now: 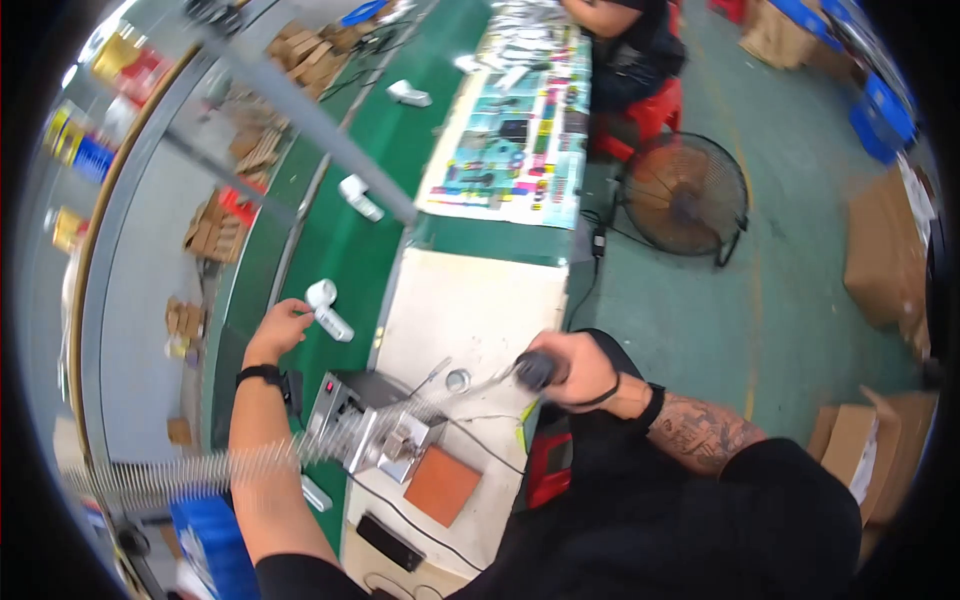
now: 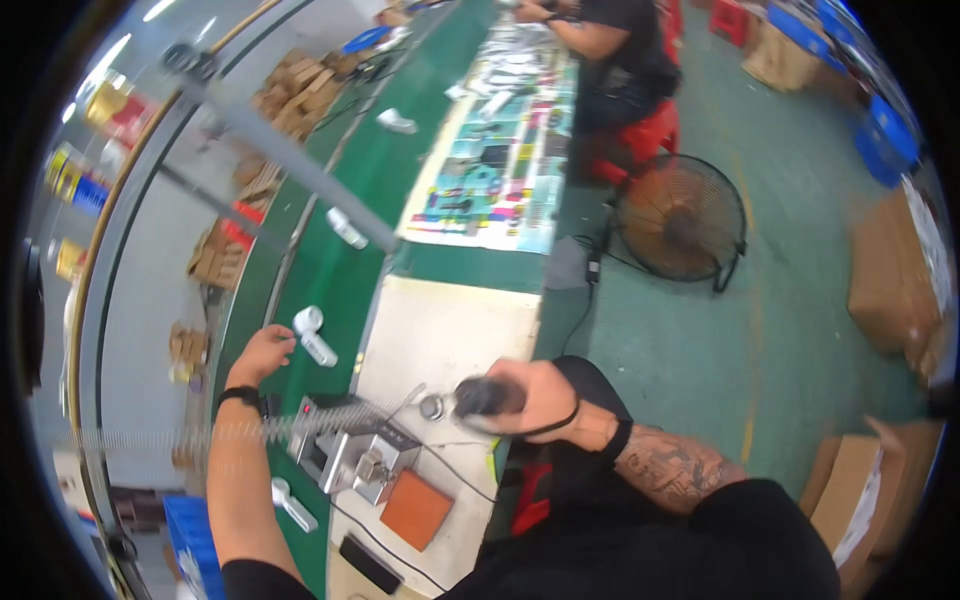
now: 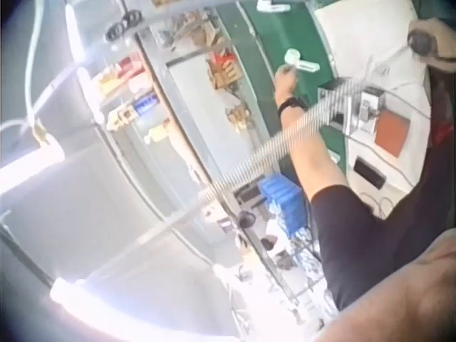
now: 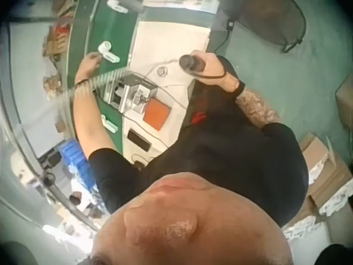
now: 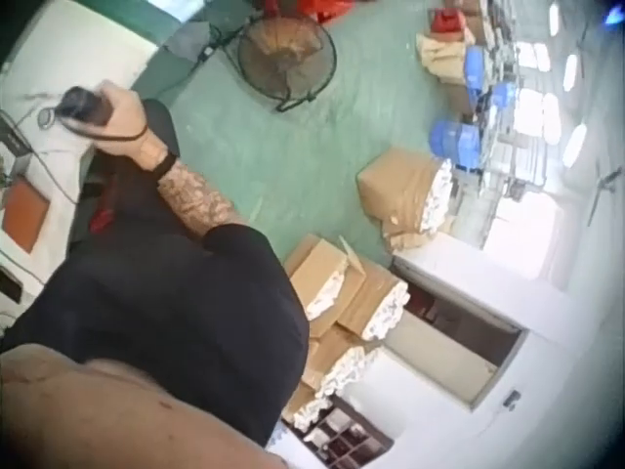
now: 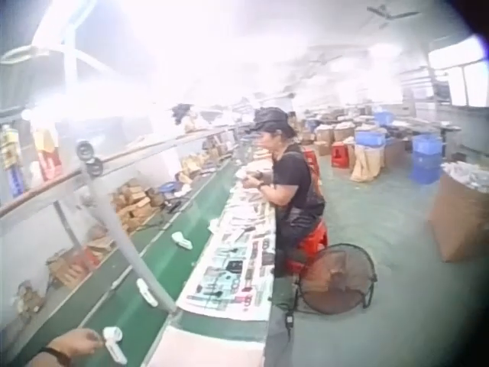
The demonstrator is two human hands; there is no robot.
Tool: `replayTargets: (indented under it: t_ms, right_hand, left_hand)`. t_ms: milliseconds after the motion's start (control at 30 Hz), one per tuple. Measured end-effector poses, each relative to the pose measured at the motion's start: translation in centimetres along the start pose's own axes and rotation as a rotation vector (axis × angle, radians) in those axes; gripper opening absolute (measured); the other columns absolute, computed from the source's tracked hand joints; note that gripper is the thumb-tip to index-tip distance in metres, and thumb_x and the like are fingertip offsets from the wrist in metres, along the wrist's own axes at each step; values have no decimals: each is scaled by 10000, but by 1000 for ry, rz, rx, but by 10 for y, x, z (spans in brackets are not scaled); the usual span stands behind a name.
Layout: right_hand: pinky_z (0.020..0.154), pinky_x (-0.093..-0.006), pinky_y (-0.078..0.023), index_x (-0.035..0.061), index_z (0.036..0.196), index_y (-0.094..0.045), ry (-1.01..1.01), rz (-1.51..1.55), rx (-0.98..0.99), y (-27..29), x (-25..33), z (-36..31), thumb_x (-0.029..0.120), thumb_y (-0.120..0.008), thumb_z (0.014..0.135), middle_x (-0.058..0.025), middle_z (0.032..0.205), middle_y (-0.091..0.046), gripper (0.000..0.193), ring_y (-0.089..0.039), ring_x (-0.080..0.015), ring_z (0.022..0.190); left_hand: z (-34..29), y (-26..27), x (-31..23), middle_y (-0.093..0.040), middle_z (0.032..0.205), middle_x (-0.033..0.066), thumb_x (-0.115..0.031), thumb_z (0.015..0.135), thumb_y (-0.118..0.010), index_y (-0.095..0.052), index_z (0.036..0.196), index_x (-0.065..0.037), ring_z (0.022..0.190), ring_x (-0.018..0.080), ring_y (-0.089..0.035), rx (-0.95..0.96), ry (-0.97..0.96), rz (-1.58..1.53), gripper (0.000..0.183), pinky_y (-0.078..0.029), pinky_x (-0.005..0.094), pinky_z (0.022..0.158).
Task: Assembling handheld portable fans by using an electric screwdriver to attach handles to fan units.
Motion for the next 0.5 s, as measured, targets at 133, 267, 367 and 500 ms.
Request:
replayTargets:
  t_ms: [133,267,367,500]
  right_hand:
    - [757,-297,-542,9,1127,-683,139,-203,-235,20,40,15,160,-864,911,23,894,-675,320,-604,-72,821]
    - [708,-292,-495,16,1091,-673,53,-127,-284,39,13,18,170,-854,919,40,850,-624,294,-523,-74,783]
    - [690,-316,-491,29,975,-655,70,-242,-351,36,17,13,190,-846,908,-17,783,-592,259,-517,-128,713]
    - [651,-350,-470,45,887,-601,9,-400,-299,30,24,3,202,-852,894,-35,724,-532,296,-490,-165,669]
  left_hand:
    - [-25,-22,55,-763,1071,171,-325,999,-727,-637,1406,-60,763,243,-734,37,162,29,494,-583,413,757]
    - [-18,-41,84,-730,1028,173,-322,1052,-669,-530,1551,-168,727,244,-711,-38,51,13,541,-584,432,777]
    - [-15,-48,66,-680,934,149,-362,1121,-565,-435,1658,-334,711,232,-687,30,-104,-119,553,-584,417,757]
    - [4,-61,78,-729,1104,125,-437,1117,-563,-473,1665,-313,772,209,-683,128,-77,-73,568,-588,392,757]
Point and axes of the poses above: each hand's wrist, its own z-axis towards the middle knuckle, its own y-axis out of the back of the hand, x = y × z, the point moved 5 cm from there along z, towards the middle knuckle
